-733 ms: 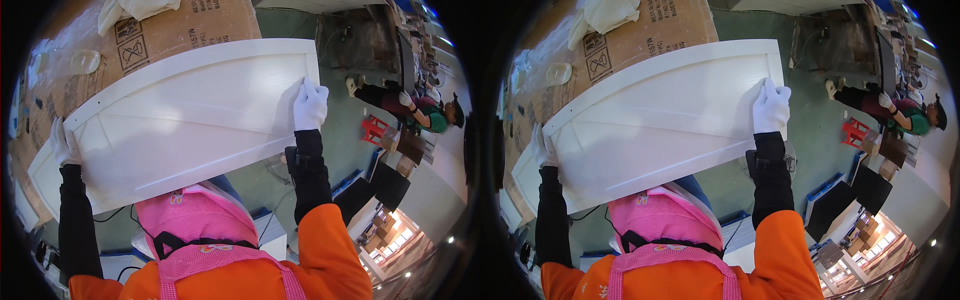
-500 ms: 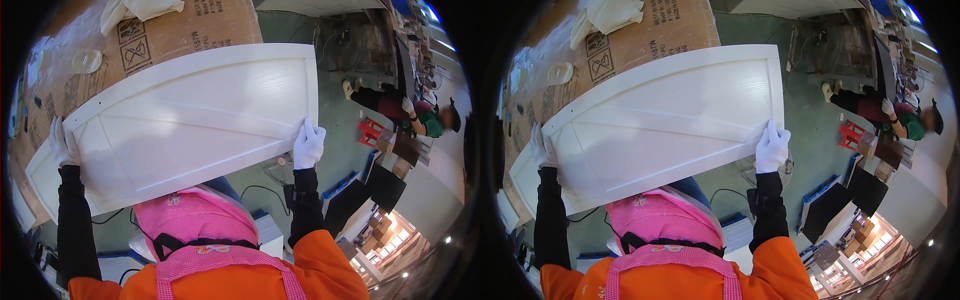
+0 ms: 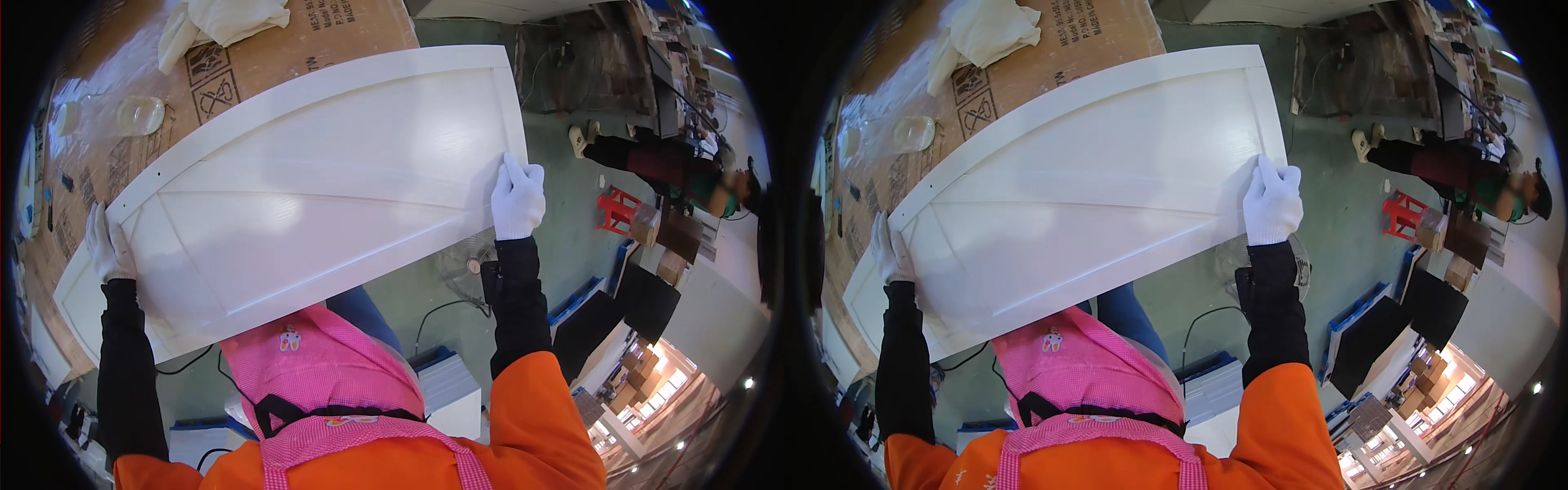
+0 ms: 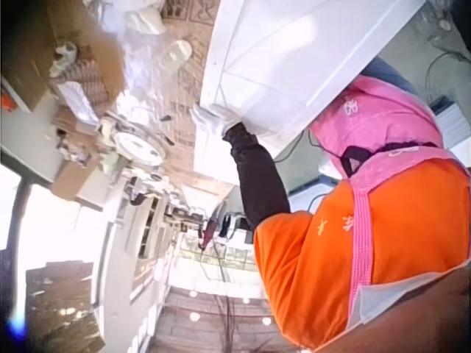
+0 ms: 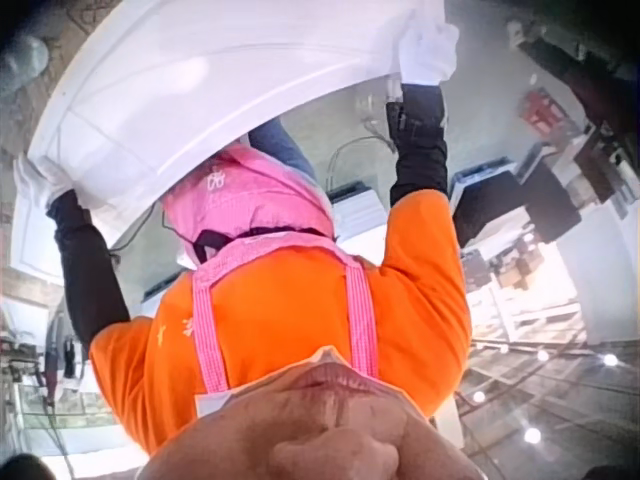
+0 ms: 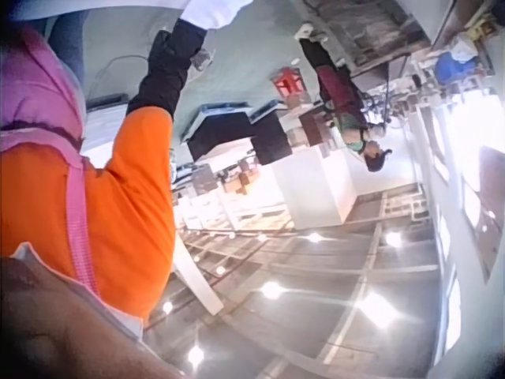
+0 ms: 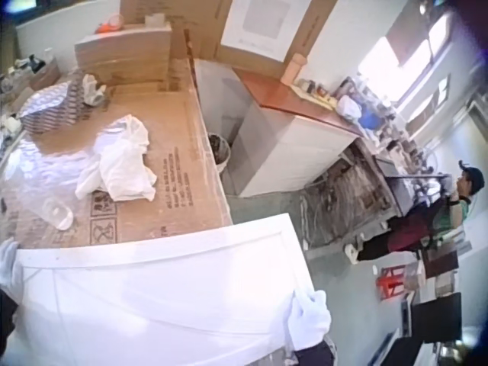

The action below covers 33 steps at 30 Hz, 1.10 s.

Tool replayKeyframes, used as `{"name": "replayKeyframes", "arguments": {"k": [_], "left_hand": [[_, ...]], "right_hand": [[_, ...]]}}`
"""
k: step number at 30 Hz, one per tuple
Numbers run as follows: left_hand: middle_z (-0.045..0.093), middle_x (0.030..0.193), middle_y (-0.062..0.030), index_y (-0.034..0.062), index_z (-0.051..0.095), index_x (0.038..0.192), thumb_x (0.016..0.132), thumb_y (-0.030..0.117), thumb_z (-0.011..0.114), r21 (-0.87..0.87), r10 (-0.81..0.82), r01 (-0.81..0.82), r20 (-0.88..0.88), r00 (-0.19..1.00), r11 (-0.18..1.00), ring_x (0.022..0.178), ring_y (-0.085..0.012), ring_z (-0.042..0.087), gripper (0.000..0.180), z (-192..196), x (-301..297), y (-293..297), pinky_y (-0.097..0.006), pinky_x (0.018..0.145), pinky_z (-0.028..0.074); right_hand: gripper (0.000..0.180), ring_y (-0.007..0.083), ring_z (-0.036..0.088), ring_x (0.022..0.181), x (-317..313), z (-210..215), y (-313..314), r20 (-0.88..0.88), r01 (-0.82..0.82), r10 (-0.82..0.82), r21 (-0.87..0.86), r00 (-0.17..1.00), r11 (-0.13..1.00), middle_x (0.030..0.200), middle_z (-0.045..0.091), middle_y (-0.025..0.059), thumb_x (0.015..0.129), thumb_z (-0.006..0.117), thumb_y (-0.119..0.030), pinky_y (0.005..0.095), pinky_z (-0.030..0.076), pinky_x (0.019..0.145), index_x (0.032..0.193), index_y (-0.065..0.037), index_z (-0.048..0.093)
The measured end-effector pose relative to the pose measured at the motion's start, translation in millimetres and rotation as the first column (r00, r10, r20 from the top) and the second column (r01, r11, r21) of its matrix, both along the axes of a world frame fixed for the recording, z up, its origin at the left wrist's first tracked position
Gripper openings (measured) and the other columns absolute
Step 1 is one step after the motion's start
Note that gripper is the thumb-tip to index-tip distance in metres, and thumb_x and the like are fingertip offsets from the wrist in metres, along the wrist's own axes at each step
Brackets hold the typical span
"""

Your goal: The recorder is picking up, inspecting, and wiping down white furniture panels at a workbench in a factory setting.

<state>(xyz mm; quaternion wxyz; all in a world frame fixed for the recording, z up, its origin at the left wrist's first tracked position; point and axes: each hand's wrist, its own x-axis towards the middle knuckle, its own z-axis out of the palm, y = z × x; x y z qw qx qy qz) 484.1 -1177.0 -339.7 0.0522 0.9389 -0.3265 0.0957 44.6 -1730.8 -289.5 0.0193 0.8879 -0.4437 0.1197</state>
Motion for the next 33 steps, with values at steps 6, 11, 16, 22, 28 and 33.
{"name": "replayKeyframes", "arguments": {"k": [6, 11, 16, 22, 28, 33], "left_hand": [[0.047, 0.149, -0.0165, 0.0074, 0.047, 0.146, 0.102, 0.029, 0.045, 0.009, 0.022, -0.022, -0.007, 1.0, 1.0, 0.142, -0.033, 0.039, 0.049, -1, 1, 3, -0.045, 0.118, 0.027], [0.048, 0.149, -0.0164, 0.0074, 0.047, 0.146, 0.102, 0.029, 0.045, 0.005, 0.02, -0.02, -0.012, 1.0, 1.0, 0.141, -0.0331, 0.04, 0.049, 2, 0, 2, -0.045, 0.118, 0.027], [0.048, 0.149, -0.0155, 0.0073, 0.047, 0.146, 0.102, 0.029, 0.045, 0.019, -0.008, 0.008, 0.014, 1.0, 1.0, 0.141, -0.0331, 0.04, 0.049, 0, 0, -2, -0.045, 0.118, 0.028], [0.049, 0.148, -0.0152, 0.0073, 0.048, 0.145, 0.101, 0.029, 0.045, 0.004, -0.002, 0.002, 0.015, 1.0, 1.0, 0.14, -0.0336, 0.041, 0.049, 5, -5, -6, -0.044, 0.117, 0.029], [0.049, 0.148, -0.0183, 0.0059, 0.049, 0.144, 0.101, 0.029, 0.046, 0.009, -0.021, 0.021, -0.006, 1.0, 1.0, 0.139, -0.0349, 0.041, 0.049, 10, -5, -5, -0.044, 0.117, 0.029], [0.047, 0.149, -0.0191, 0.0054, 0.047, 0.146, 0.102, 0.03, 0.044, 0.001, 0.003, -0.003, -0.027, 1.0, 1.0, 0.139, -0.0355, 0.041, 0.051, 7, -6, -4, -0.045, 0.117, 0.028]], "right_hand": [[0.022, 0.0268, 0.064, 0.07, -12, 2, 8, 0.047, -0.056, 0.054, 0.053, 0.997, 0.997, 0.09, 0.055, 0.0044, 0.09, 0.068, -0.02, 0.0403, 0.053, 0.061, 0.111, -0.023, 0.074], [0.02, 0.0282, 0.064, 0.07, 19, 5, -11, -0.013, -0.065, 0.065, -0.031, 0.998, 0.997, 0.091, 0.056, 0.006, 0.091, 0.067, -0.023, 0.041, 0.053, 0.062, 0.109, -0.022, 0.075], [0.018, 0.0329, 0.066, 0.07, 109, -8, -70, -0.014, -0.138, 0.137, -0.12, 0.99, 0.983, 0.095, 0.058, 0.0089, 0.091, 0.065, -0.027, 0.046, 0.053, 0.062, 0.106, -0.023, 0.073], [0.016, 0.0326, 0.066, 0.075, 73, -8, -49, 0.036, -0.12, 0.123, -0.079, 0.992, 0.99, 0.094, 0.058, 0.0089, 0.09, 0.066, -0.027, 0.0452, 0.053, 0.065, 0.103, -0.021, 0.074], [0.022, 0.0273, 0.063, 0.076, -51, 24, 19, -0.112, 0.071, -0.06, 0.094, 0.992, 0.993, 0.088, 0.06, 0.01, 0.091, 0.069, -0.019, 0.0363, 0.051, 0.069, 0.112, -0.015, 0.075], [0.027, 0.0105, 0.057, 0.068, -117, 57, 41, 0.053, 0.297, -0.316, 0.224, 0.947, 0.928, 0.08, 0.057, 0.0046, 0.095, 0.065, -0.014, 0.0273, 0.049, 0.063, 0.121, -0.007, 0.071]]}}
